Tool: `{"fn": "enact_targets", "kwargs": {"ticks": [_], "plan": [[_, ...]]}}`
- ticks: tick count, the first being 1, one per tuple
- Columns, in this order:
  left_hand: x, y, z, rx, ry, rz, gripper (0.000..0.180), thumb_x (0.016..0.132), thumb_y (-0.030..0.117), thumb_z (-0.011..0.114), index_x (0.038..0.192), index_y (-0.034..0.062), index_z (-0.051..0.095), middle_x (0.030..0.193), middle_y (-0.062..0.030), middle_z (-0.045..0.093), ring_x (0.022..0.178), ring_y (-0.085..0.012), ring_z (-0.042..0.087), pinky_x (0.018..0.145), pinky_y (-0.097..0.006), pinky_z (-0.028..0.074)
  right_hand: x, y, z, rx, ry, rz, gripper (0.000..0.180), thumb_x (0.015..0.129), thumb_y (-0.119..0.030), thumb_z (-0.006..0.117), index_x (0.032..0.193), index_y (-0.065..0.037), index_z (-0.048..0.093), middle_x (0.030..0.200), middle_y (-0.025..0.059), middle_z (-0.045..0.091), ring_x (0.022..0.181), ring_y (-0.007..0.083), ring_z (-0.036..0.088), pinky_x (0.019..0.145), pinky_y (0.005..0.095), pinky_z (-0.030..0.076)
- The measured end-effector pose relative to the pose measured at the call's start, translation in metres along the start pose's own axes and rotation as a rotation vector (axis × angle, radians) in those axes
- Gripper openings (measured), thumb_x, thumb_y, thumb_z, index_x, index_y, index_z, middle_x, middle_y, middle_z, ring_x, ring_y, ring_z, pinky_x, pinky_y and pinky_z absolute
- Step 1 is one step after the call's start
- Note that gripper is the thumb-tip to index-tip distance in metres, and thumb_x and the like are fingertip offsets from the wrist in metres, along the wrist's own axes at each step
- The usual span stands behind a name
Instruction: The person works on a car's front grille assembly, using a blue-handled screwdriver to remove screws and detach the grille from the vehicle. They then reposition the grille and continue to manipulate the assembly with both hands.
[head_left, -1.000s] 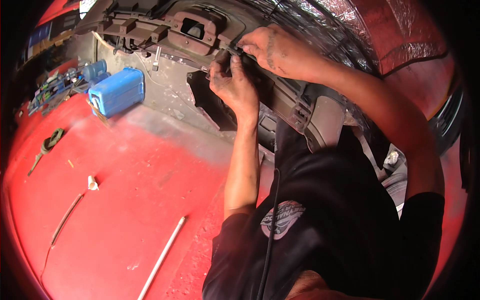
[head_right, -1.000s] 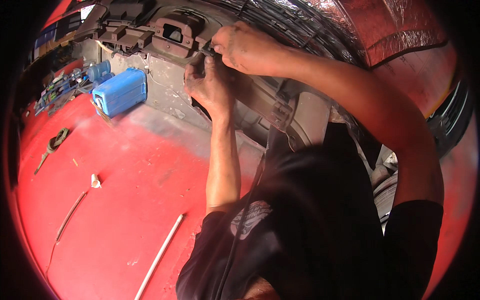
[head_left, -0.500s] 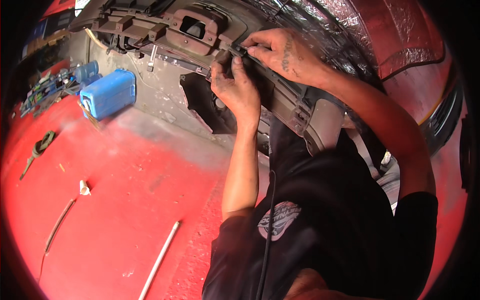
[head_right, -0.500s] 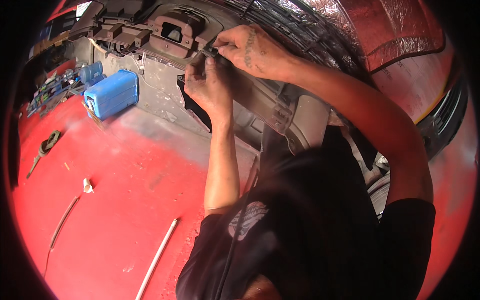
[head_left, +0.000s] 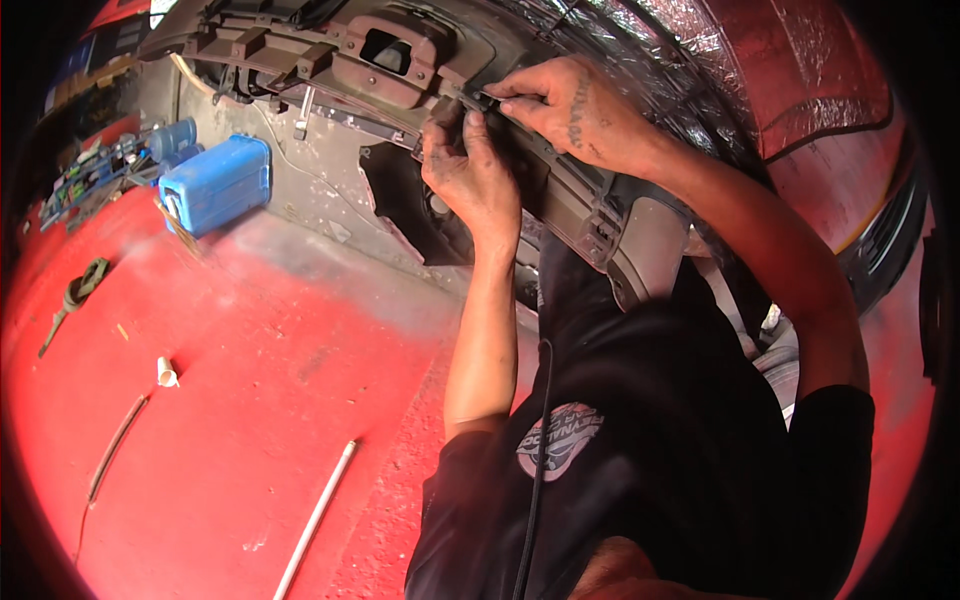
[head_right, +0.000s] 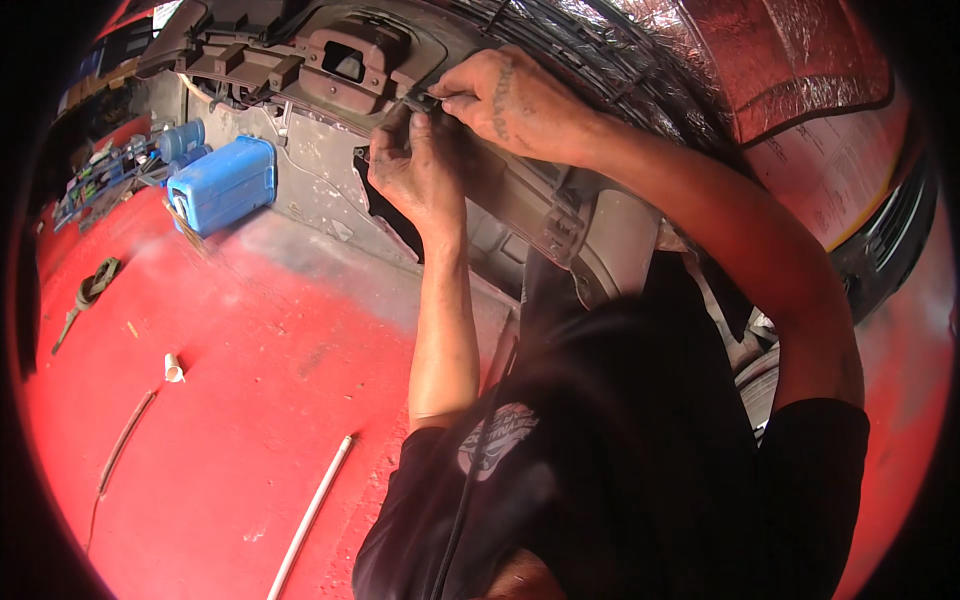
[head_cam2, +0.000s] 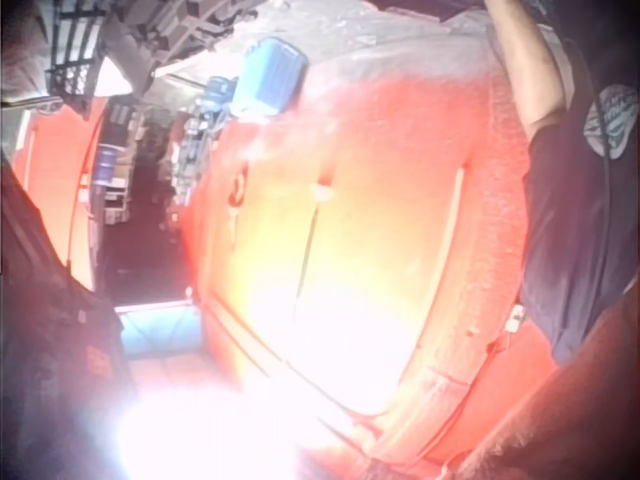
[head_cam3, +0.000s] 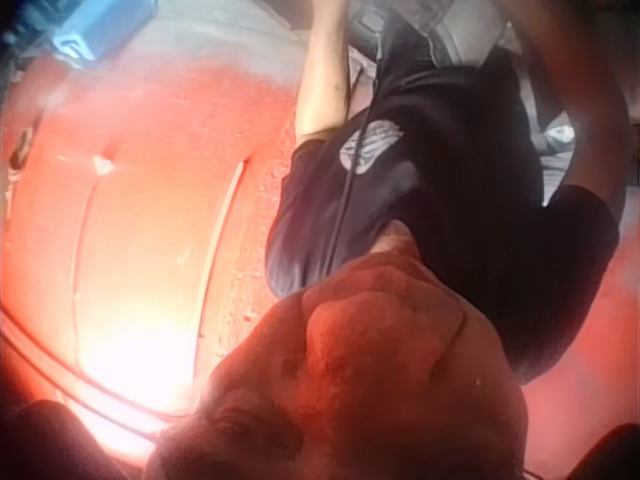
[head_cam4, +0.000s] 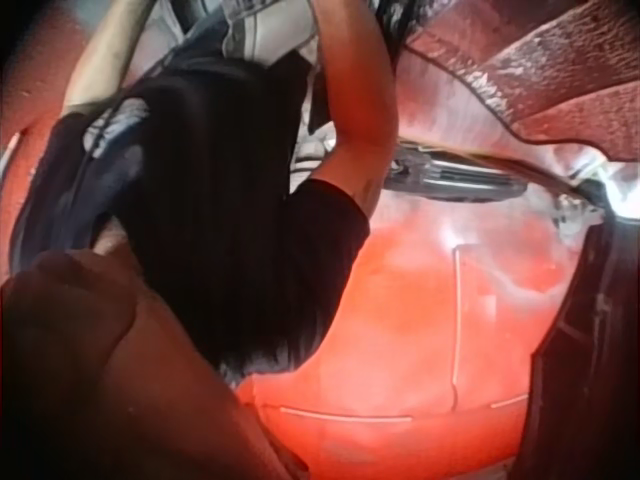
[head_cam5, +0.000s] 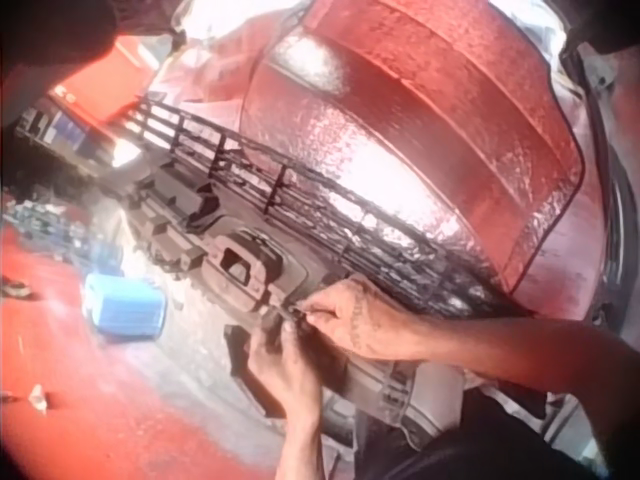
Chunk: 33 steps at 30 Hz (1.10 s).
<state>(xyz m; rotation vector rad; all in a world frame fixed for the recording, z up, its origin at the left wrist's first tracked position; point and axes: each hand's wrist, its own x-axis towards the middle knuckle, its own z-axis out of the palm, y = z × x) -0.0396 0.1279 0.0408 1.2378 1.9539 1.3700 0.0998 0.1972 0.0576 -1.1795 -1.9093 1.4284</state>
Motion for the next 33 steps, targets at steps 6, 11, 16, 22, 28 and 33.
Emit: {"fn": "enact_targets", "kwargs": {"ticks": [6,11,16,22,28,33], "plan": [[-0.001,-0.01,0.0,-0.101,-0.012,-0.079,0.013,0.096,0.0,0.061,0.105,-0.0078,0.067,0.098,-0.012,0.071,0.09,-0.0184,0.063,0.086,-0.034,0.05,0.004,0.02,0.012,-0.11,0.057,-0.261,0.018,0.088,-0.006,0.063,0.099,0.007,0.067,0.088,0.0227,0.07,0.086,0.0409,0.069,0.075,0.0452,0.055],[0.0,-0.004,-0.003,-0.062,-0.021,-0.126,0.013,0.095,-0.003,0.061,0.105,-0.008,0.066,0.098,-0.0125,0.071,0.089,-0.0179,0.062,0.086,-0.034,0.05,0.01,0.03,0.017,-0.219,0.062,-0.483,0.012,0.082,0.0,0.062,0.092,0.002,0.056,0.074,0.0208,0.062,0.073,0.0416,0.065,0.064,0.0486,0.052],[-0.001,-0.001,-0.002,-0.106,-0.016,-0.126,0.011,0.095,-0.003,0.06,0.104,-0.0081,0.064,0.096,-0.0125,0.069,0.091,-0.0182,0.061,0.086,-0.033,0.049,0.005,0.025,0.014,-0.276,0.037,-0.441,0.015,0.083,0.0,0.062,0.097,0.004,0.061,0.078,0.0194,0.066,0.077,0.0399,0.068,0.069,0.0465,0.054],[-0.002,-0.007,-0.001,-0.132,-0.015,-0.079,0.012,0.096,-0.002,0.06,0.106,-0.0087,0.062,0.098,-0.0134,0.067,0.091,-0.0187,0.06,0.086,-0.033,0.049,0.002,0.024,0.018,-0.094,0.102,-0.28,0.025,0.091,-0.008,0.063,0.112,0.005,0.068,0.09,0.0222,0.071,0.085,0.0381,0.071,0.076,0.0433,0.056],[-0.001,-0.002,-0.003,-0.062,0.002,-0.033,0.012,0.097,0.0,0.06,0.105,-0.0081,0.063,0.098,-0.0137,0.069,0.091,-0.0197,0.062,0.086,-0.033,0.049,-0.001,0.002,0.01,0.008,0.006,-0.027,0.026,0.093,-0.012,0.063,0.113,0.003,0.069,0.093,0.0226,0.071,0.087,0.0377,0.071,0.076,0.0416,0.055],[0.0,0.001,-0.006,-0.059,-0.001,-0.025,0.012,0.097,0.0,0.06,0.105,-0.0075,0.064,0.098,-0.0135,0.07,0.091,-0.0199,0.062,0.086,-0.033,0.049,0.0,0.012,0.016,-0.026,0.091,-0.199,0.026,0.09,-0.01,0.064,0.111,0.004,0.07,0.092,0.0235,0.07,0.086,0.0391,0.07,0.076,0.0427,0.055]]}}
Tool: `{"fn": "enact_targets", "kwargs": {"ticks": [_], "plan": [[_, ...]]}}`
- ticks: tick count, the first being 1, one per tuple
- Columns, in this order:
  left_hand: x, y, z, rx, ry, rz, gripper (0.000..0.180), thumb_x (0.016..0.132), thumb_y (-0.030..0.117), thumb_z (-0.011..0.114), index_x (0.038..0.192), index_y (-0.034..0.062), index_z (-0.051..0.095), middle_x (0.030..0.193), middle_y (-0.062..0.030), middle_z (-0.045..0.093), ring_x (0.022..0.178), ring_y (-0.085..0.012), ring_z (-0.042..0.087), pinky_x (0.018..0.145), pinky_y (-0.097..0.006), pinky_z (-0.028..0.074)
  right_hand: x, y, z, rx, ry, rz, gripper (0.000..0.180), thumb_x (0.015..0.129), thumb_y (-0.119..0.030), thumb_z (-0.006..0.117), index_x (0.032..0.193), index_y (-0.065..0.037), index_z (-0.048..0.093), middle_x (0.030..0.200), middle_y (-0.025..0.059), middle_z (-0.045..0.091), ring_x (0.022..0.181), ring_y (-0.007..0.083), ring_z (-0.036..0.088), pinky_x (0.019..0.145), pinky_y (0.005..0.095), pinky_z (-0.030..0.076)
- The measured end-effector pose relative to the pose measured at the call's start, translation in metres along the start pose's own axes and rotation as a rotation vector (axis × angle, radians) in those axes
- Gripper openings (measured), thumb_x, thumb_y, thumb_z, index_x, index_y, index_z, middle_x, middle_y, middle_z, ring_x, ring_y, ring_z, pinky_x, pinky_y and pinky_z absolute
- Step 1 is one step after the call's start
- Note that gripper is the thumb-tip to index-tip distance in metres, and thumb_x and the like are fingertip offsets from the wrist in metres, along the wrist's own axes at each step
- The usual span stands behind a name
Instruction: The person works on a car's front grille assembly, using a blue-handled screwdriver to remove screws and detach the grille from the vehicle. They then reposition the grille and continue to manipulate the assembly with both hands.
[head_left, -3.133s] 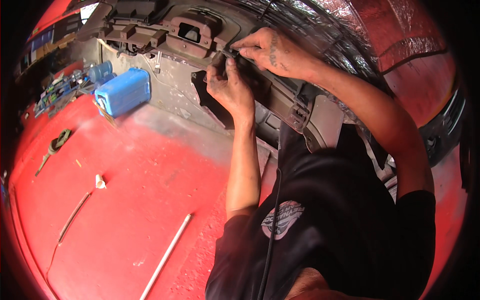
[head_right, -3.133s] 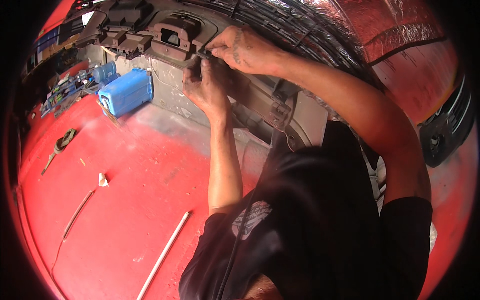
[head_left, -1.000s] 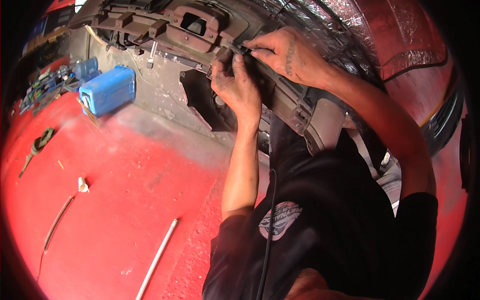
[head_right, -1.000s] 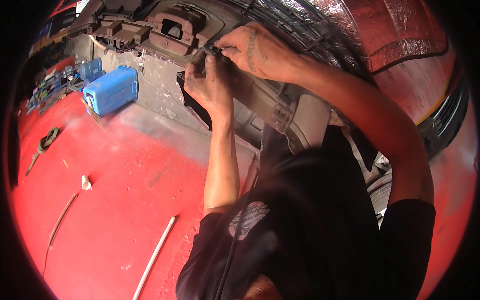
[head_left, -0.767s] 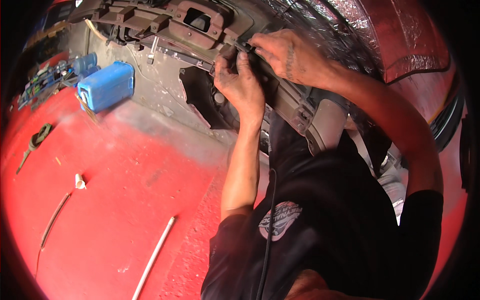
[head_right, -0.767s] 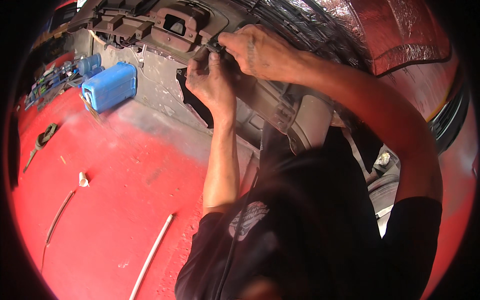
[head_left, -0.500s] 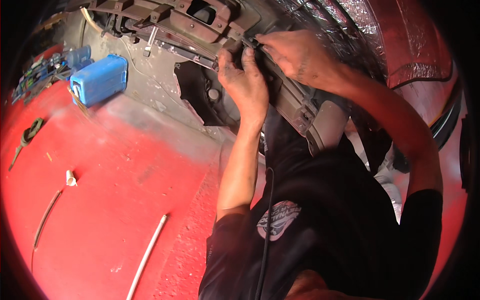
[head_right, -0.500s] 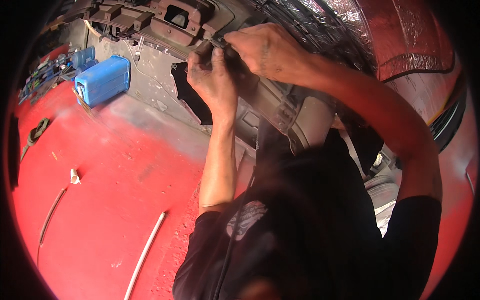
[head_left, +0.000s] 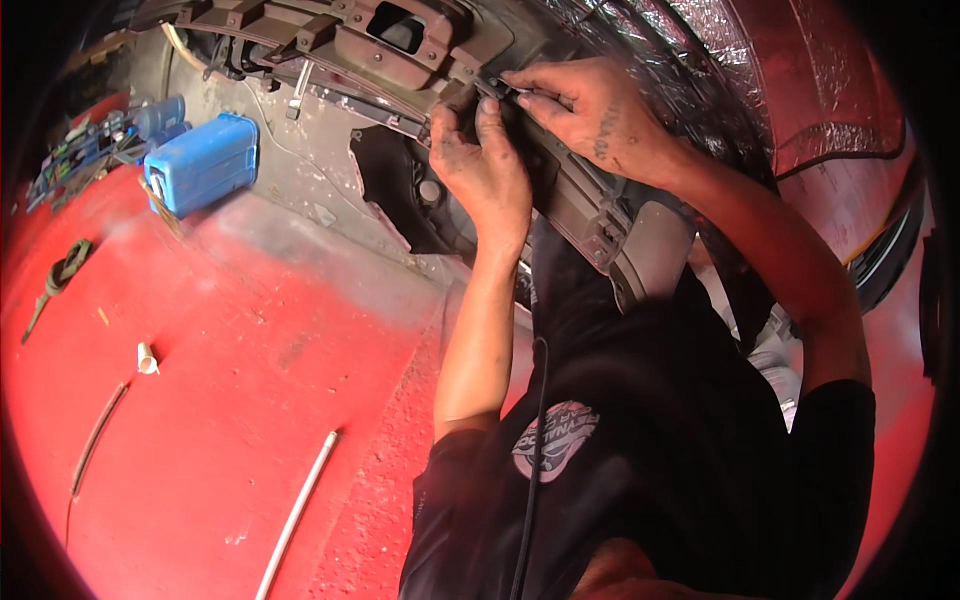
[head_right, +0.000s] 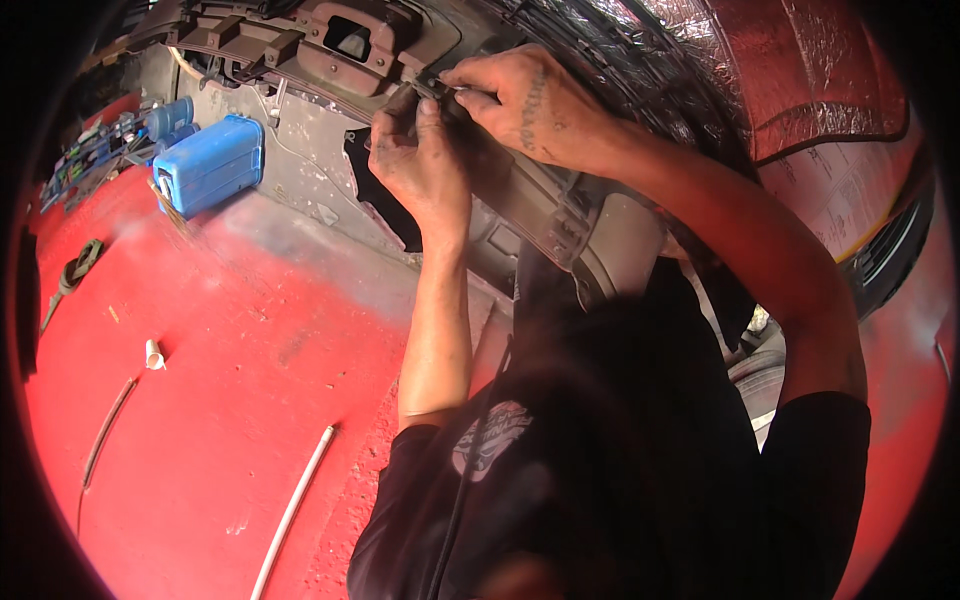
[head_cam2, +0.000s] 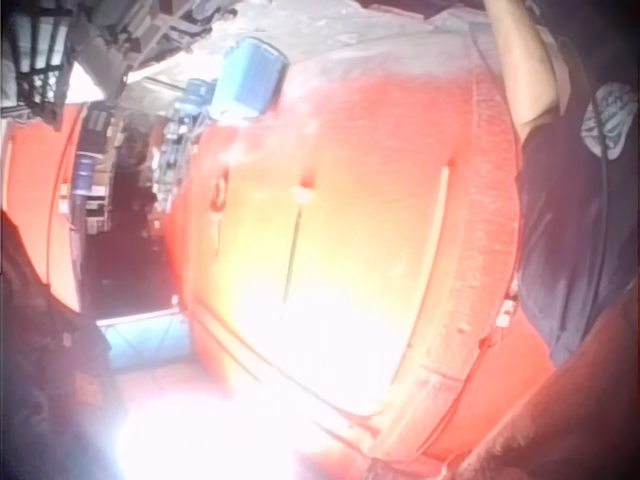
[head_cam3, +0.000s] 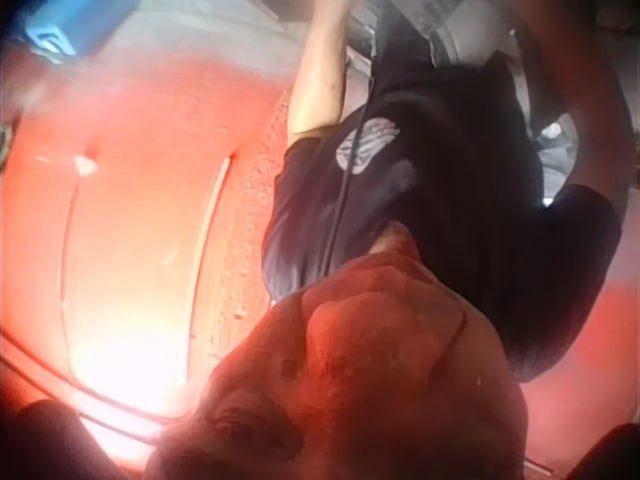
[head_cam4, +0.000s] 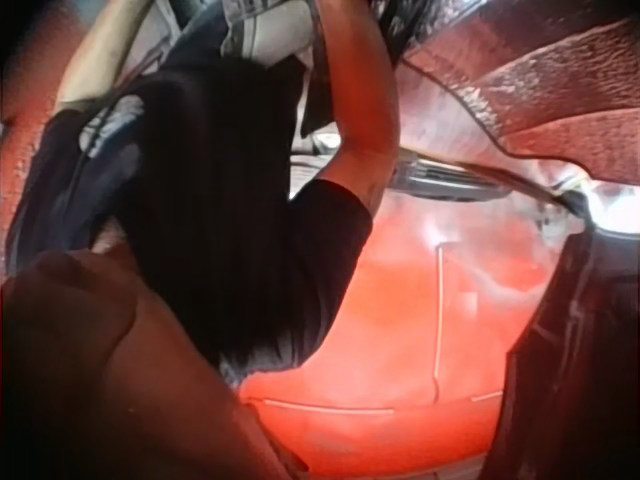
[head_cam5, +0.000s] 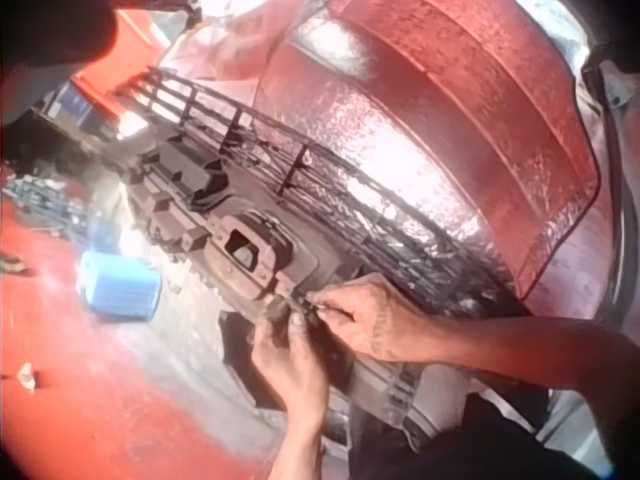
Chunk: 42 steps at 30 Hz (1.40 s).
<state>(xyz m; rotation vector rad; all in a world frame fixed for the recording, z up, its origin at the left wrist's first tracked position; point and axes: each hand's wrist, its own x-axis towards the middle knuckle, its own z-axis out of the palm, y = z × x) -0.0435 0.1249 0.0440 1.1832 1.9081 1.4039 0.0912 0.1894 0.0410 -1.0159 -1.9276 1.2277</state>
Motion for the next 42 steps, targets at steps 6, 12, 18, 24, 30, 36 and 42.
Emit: {"fn": "enact_targets", "kwargs": {"ticks": [6,12,18,24,30,36,42], "plan": [[0.001,-0.001,-0.001,-0.035,-0.006,-0.024,0.013,0.096,-0.001,0.06,0.106,-0.0077,0.065,0.096,-0.0122,0.069,0.09,-0.0193,0.062,0.086,-0.033,0.049,0.004,0.011,0.004,-0.13,0.022,-0.281,0.021,0.084,-0.003,0.063,0.104,0.004,0.066,0.084,0.0214,0.069,0.082,0.0409,0.069,0.072,0.0462,0.055],[0.001,0.0,-0.001,-0.032,0.005,-0.052,0.012,0.094,-0.003,0.062,0.104,-0.0085,0.066,0.096,-0.0116,0.069,0.087,-0.0175,0.062,0.083,-0.032,0.05,0.007,0.01,-0.003,-0.38,-0.122,-0.363,0.021,0.082,-0.003,0.064,0.103,0.001,0.061,0.08,0.0159,0.067,0.075,0.0366,0.069,0.067,0.046,0.055],[0.0,-0.008,0.001,-0.1,0.044,-0.041,0.013,0.095,-0.002,0.063,0.105,-0.0089,0.067,0.097,-0.0117,0.071,0.086,-0.0154,0.065,0.081,-0.031,0.053,0.018,0.009,-0.008,-0.556,-0.24,-0.468,0.026,0.082,-0.006,0.065,0.107,0.0,0.061,0.082,0.0148,0.068,0.075,0.0347,0.07,0.066,0.0442,0.055],[-0.001,-0.018,0.005,-0.138,0.057,0.042,0.005,0.091,-0.006,0.062,0.095,-0.0075,0.059,0.089,-0.0204,0.068,0.083,-0.0323,0.065,0.081,-0.039,0.05,0.019,0.018,-0.001,-0.297,-0.115,-0.311,0.022,0.092,-0.01,0.062,0.112,0.001,0.064,0.082,0.02,0.068,0.08,0.0404,0.068,0.073,0.0472,0.053],[0.001,-0.006,-0.004,0.043,0.066,0.113,0.005,0.09,-0.006,0.061,0.089,-0.0069,0.056,0.082,-0.0271,0.062,0.077,-0.0468,0.061,0.071,-0.046,0.048,0.012,0.007,-0.008,-0.249,-0.136,-0.091,0.026,0.096,-0.016,0.062,0.115,0.001,0.067,0.089,0.0249,0.07,0.085,0.0422,0.069,0.076,0.0449,0.054],[0.003,-0.007,0.001,0.166,0.036,0.131,0.003,0.085,-0.009,0.059,0.087,-0.0076,0.057,0.082,-0.029,0.062,0.082,-0.0501,0.062,0.072,-0.05,0.048,0.01,-0.009,-0.012,-0.283,-0.156,0.06,0.029,0.095,-0.019,0.062,0.117,-0.001,0.068,0.089,0.0247,0.07,0.088,0.0414,0.07,0.079,0.0446,0.054],[0.007,0.0,-0.003,0.275,-0.021,0.118,0.011,0.094,0.003,0.058,0.092,-0.0067,0.063,0.081,-0.0311,0.064,0.08,-0.0504,0.065,0.069,-0.051,0.048,0.009,0.01,-0.009,-0.255,-0.09,-0.087,0.029,0.096,-0.02,0.061,0.117,-0.001,0.068,0.092,0.0242,0.07,0.089,0.0417,0.07,0.081,0.0455,0.054]]}}
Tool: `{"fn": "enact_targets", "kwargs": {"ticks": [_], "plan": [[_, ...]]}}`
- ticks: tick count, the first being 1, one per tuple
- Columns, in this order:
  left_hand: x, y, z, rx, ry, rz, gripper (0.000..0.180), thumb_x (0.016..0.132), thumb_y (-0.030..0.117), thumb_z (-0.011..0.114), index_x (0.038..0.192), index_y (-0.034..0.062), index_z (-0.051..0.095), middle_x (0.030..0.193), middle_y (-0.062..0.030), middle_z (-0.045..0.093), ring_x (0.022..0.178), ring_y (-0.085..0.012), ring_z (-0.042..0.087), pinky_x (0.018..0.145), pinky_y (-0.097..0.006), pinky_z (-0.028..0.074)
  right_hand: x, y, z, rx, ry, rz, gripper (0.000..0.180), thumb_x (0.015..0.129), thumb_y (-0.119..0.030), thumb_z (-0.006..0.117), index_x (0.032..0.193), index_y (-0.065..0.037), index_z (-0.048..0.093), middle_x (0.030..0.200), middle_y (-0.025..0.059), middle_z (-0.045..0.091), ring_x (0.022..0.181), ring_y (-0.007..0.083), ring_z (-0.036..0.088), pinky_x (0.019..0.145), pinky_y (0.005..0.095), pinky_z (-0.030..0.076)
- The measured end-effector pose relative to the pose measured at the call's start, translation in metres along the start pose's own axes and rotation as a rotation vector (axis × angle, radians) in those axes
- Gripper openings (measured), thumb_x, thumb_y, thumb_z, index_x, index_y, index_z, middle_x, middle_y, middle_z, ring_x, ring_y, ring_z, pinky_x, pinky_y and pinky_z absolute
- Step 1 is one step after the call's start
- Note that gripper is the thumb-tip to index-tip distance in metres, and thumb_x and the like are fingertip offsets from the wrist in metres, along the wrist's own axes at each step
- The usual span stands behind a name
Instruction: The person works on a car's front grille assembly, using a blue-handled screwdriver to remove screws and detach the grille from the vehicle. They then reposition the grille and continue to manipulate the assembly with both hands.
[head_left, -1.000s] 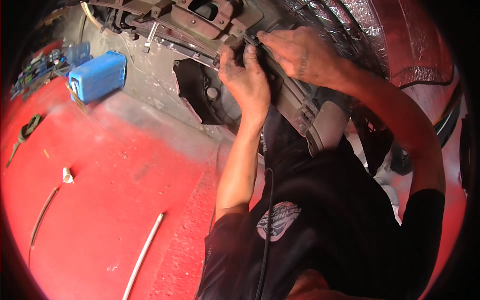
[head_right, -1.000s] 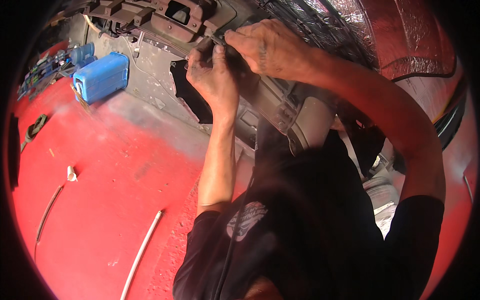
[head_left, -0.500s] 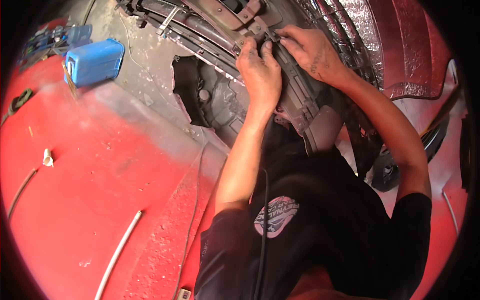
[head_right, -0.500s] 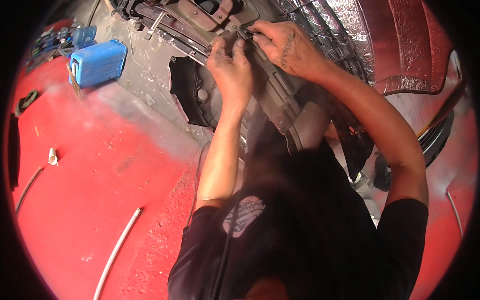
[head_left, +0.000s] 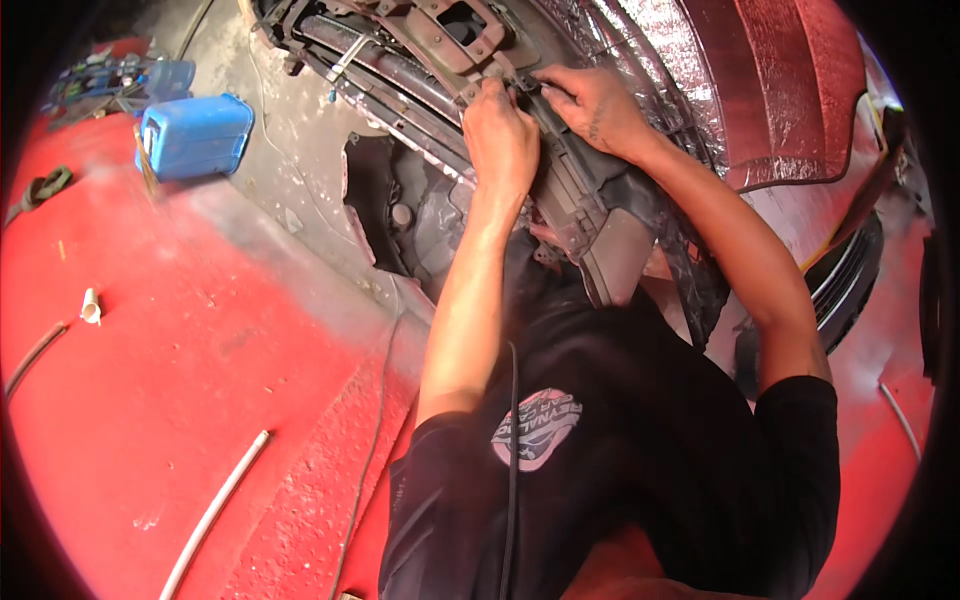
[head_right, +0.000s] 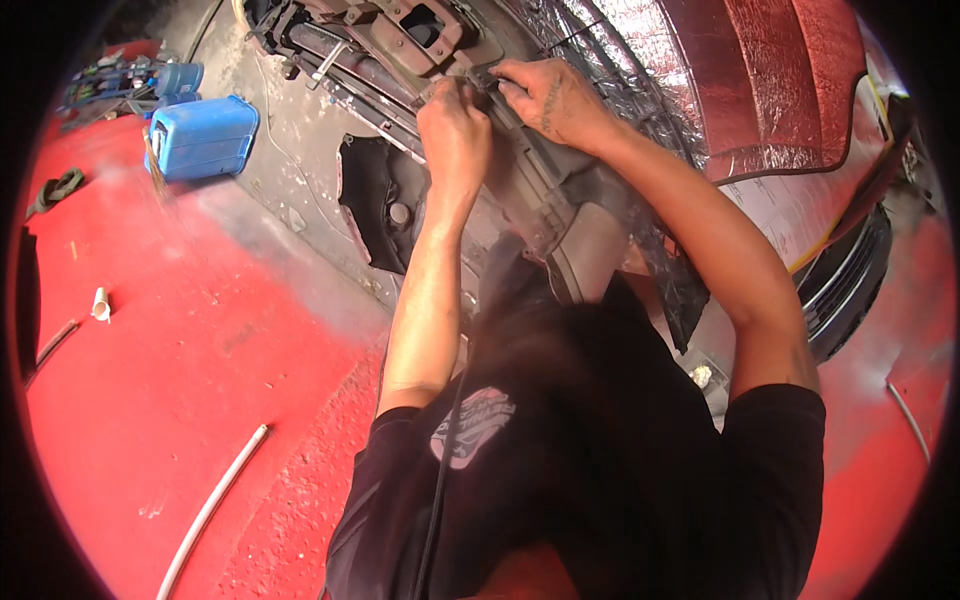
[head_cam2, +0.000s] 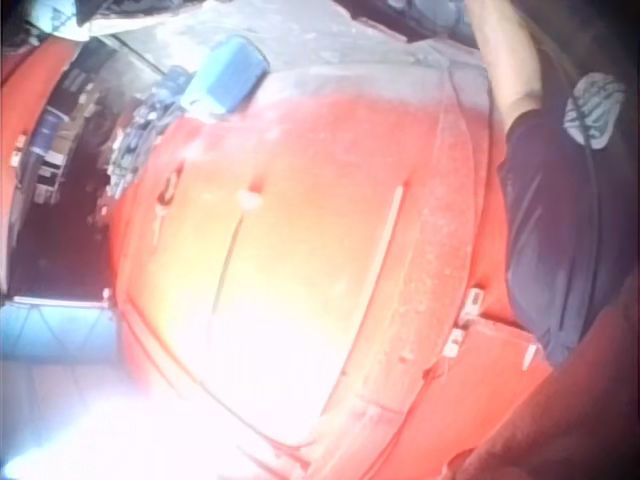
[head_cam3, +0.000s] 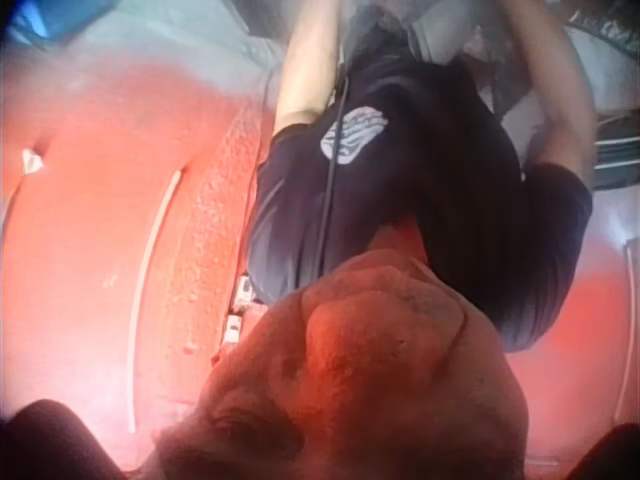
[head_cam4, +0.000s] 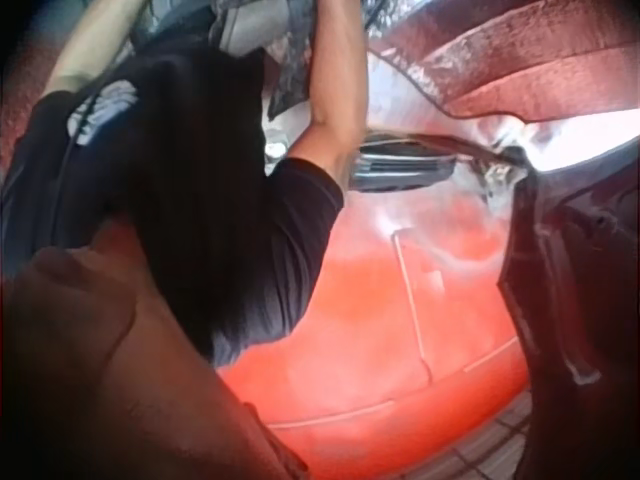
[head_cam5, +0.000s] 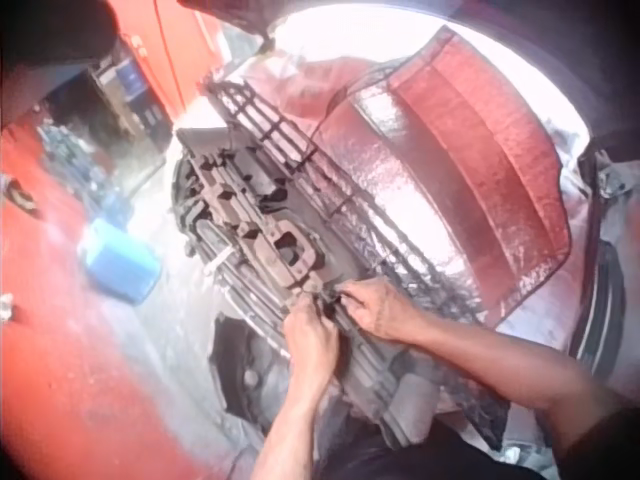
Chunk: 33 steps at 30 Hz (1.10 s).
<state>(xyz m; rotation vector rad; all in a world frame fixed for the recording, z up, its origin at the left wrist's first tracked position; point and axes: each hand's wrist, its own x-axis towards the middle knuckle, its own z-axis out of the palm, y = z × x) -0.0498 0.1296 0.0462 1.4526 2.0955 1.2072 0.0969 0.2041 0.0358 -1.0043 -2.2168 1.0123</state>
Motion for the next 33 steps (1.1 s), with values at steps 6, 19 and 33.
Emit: {"fn": "enact_targets", "kwargs": {"ticks": [6,19,33], "plan": [[0.001,-0.001,-0.006,0.046,-0.093,-0.006,0.013,0.096,0.007,0.057,0.103,-0.0043,0.059,0.077,-0.0325,0.065,0.078,-0.0518,0.066,0.069,-0.057,0.049,0.001,-0.005,-0.004,-0.058,-0.027,0.008,0.031,0.096,-0.018,0.062,0.121,-0.001,0.068,0.103,0.0248,0.072,0.097,0.0375,0.072,0.083,0.0407,0.055],[0.003,-0.004,-0.004,0.033,-0.123,-0.042,0.019,0.097,0.009,0.057,0.105,-0.0059,0.064,0.09,-0.0338,0.067,0.091,-0.0521,0.065,0.079,-0.055,0.049,-0.008,-0.016,-0.017,0.119,-0.08,0.162,0.037,0.097,-0.018,0.061,0.129,0.0,0.066,0.083,0.0146,0.071,0.076,0.0167,0.067,0.075,0.0348,0.052],[0.007,0.0,-0.004,-0.032,-0.196,-0.139,0.024,0.101,0.008,0.054,0.111,-0.0113,0.064,0.093,-0.02,0.07,0.084,-0.0242,0.063,0.08,-0.038,0.05,-0.007,-0.003,-0.011,0.378,-0.09,0.263,0.038,0.1,-0.022,0.058,0.131,-0.001,0.065,0.067,0.0042,0.064,0.058,0.0106,0.057,0.058,0.0313,0.047]]}}
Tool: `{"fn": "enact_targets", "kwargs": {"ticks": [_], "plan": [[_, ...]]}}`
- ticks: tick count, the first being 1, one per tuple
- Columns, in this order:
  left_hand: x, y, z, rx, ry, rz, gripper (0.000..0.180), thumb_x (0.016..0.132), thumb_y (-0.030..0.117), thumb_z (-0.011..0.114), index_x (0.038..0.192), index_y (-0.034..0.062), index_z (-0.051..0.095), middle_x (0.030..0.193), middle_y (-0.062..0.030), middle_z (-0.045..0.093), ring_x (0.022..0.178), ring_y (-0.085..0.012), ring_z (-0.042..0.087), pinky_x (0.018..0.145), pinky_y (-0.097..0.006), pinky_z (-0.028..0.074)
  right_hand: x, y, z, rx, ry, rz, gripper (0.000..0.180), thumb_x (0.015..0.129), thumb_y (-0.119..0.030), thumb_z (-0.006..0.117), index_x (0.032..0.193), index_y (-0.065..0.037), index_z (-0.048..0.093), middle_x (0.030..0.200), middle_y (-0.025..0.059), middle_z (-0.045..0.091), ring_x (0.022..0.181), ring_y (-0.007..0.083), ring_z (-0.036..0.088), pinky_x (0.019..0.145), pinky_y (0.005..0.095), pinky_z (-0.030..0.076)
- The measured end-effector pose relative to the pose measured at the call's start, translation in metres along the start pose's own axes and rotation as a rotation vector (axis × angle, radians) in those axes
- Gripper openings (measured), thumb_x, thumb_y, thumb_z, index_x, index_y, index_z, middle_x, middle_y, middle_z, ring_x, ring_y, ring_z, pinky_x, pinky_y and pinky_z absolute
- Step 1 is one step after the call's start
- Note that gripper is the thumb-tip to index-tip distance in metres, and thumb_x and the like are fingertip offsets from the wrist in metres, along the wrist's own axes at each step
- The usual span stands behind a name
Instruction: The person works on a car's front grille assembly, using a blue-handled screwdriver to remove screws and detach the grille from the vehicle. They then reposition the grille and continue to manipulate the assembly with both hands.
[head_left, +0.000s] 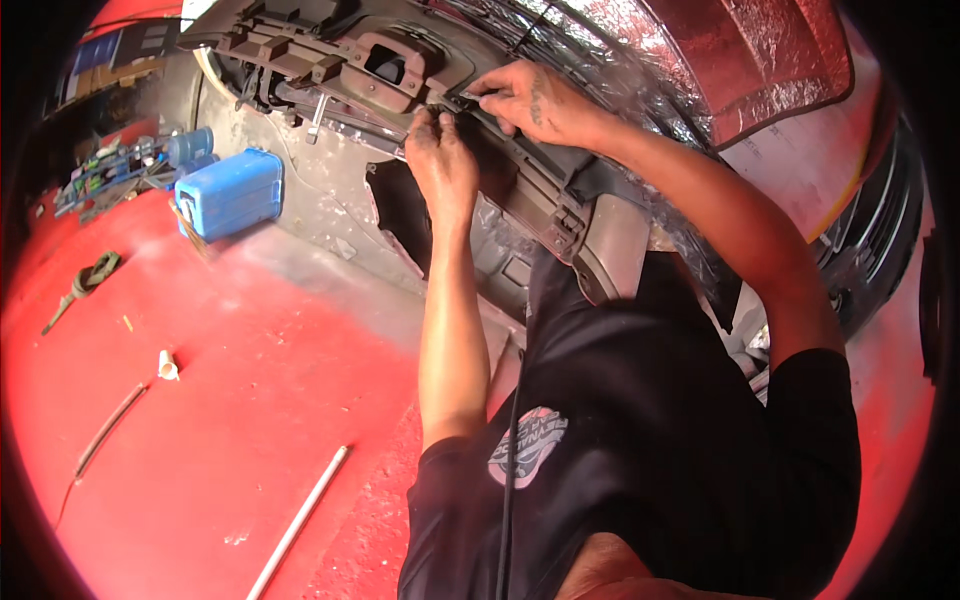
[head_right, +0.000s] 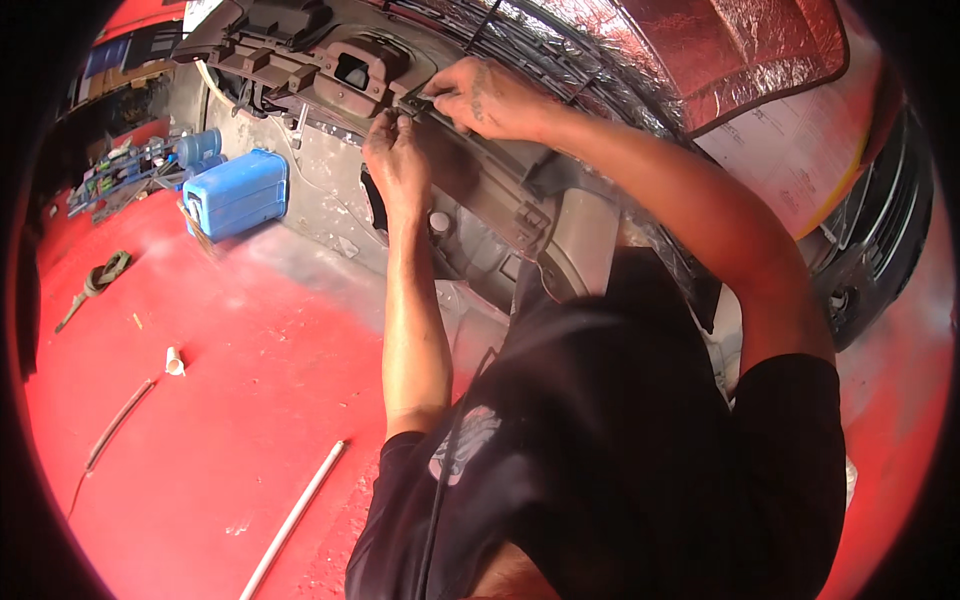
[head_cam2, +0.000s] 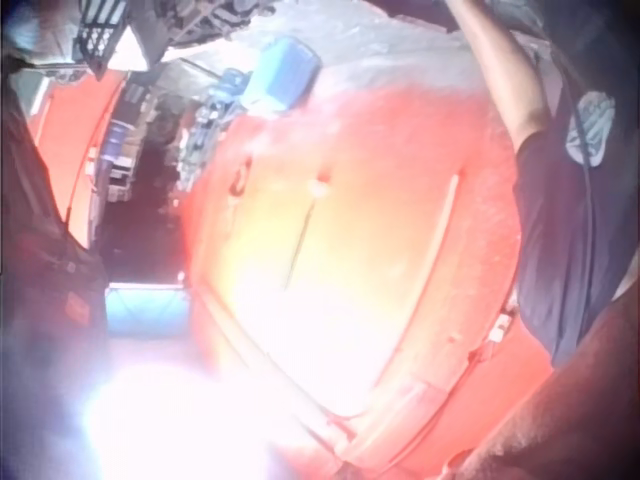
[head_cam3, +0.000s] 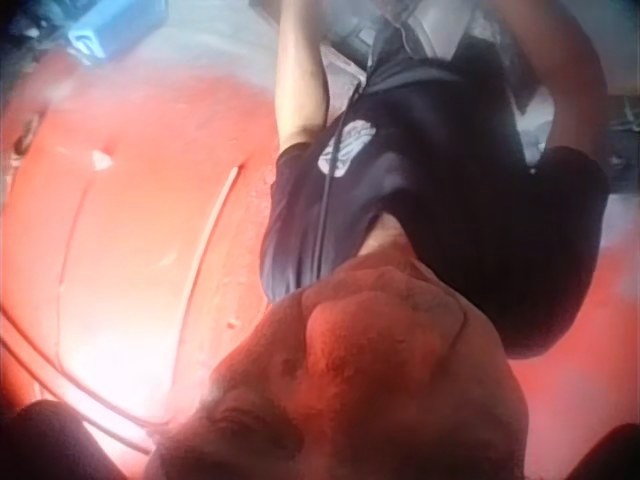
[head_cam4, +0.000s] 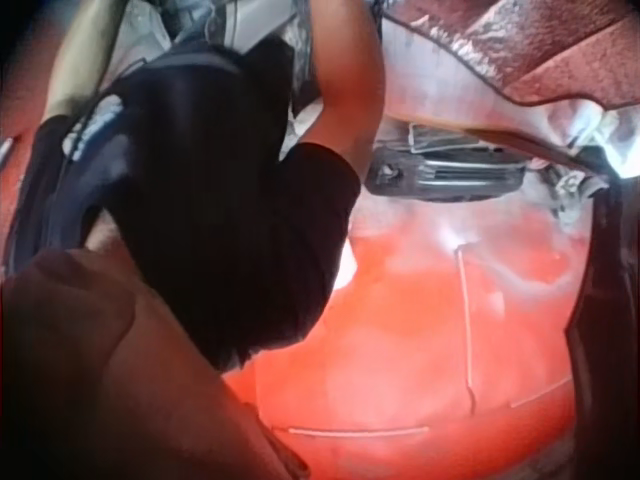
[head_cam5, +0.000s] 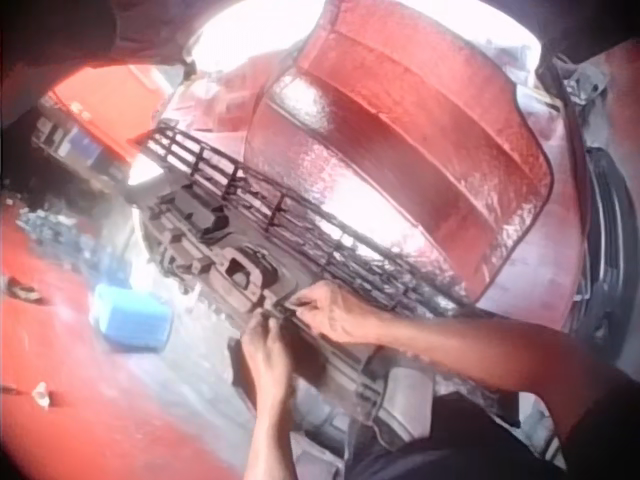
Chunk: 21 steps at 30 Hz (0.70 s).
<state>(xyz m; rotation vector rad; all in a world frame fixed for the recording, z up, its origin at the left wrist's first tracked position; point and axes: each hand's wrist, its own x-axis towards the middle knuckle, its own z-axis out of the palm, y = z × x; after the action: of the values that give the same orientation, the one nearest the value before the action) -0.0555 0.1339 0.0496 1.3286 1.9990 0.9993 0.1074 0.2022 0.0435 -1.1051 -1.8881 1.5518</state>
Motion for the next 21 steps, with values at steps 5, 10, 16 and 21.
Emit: {"fn": "enact_targets", "kwargs": {"ticks": [5,10,16,21], "plan": [[-0.003,-0.012,0.0,-0.007,0.009,0.017,0.025,0.101,0.009,0.055,0.113,-0.0094,0.066,0.094,-0.0147,0.072,0.086,-0.0175,0.062,0.079,-0.033,0.05,-0.007,-0.013,-0.001,0.169,-0.03,0.081,0.037,0.099,-0.019,0.059,0.128,0.002,0.066,0.072,0.0073,0.067,0.06,0.0137,0.061,0.061,0.0327,0.05],[-0.008,-0.011,0.01,-0.102,0.126,0.1,0.025,0.101,0.01,0.054,0.114,-0.0087,0.066,0.099,-0.0128,0.072,0.089,-0.0167,0.063,0.081,-0.032,0.051,0.001,0.011,0.01,-0.018,0.071,-0.155,0.037,0.1,-0.018,0.058,0.129,0.004,0.064,0.074,0.0079,0.066,0.067,0.0154,0.064,0.068,0.0331,0.052],[-0.008,-0.007,0.008,-0.135,0.102,0.041,0.023,0.099,0.009,0.059,0.113,-0.0085,0.066,0.099,-0.0129,0.072,0.09,-0.0177,0.065,0.082,-0.032,0.053,-0.003,0.001,0.006,0.097,0.02,0.009,0.035,0.099,-0.017,0.059,0.127,0.002,0.066,0.077,0.011,0.068,0.07,0.0151,0.064,0.07,0.034,0.052],[-0.007,-0.001,0.008,-0.059,0.124,0.099,0.021,0.098,0.006,0.061,0.112,-0.0083,0.067,0.099,-0.0133,0.073,0.087,-0.0181,0.066,0.082,-0.033,0.053,0.001,0.012,0.012,-0.013,0.108,-0.119,0.034,0.098,-0.018,0.059,0.127,-0.002,0.068,0.084,0.0122,0.07,0.075,0.0164,0.064,0.074,0.035,0.052]]}}
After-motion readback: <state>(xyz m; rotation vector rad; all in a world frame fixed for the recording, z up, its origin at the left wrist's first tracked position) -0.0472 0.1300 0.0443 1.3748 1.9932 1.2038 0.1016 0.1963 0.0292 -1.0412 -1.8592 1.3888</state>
